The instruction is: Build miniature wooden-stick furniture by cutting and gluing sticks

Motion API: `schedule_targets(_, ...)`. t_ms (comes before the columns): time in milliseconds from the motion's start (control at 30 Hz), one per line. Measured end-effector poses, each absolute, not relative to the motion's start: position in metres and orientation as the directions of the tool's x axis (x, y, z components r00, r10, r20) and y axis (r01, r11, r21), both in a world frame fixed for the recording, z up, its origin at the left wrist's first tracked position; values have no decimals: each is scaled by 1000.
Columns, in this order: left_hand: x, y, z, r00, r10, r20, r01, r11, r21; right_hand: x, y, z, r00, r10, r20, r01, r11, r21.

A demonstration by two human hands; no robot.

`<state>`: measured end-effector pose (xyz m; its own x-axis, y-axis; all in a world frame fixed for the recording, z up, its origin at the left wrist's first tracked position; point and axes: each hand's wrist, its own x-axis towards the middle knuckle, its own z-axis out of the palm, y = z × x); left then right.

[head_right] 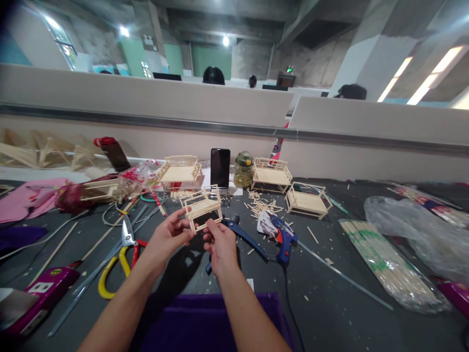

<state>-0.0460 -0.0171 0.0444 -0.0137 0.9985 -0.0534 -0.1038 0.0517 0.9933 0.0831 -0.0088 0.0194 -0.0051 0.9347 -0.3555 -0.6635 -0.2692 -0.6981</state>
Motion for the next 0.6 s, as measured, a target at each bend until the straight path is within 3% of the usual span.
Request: schedule_targets(600, -47, -17, 42, 7, 1000, -27, -70, 27, 997, 80, -11, 20, 5, 941, -338, -602, -267, -752)
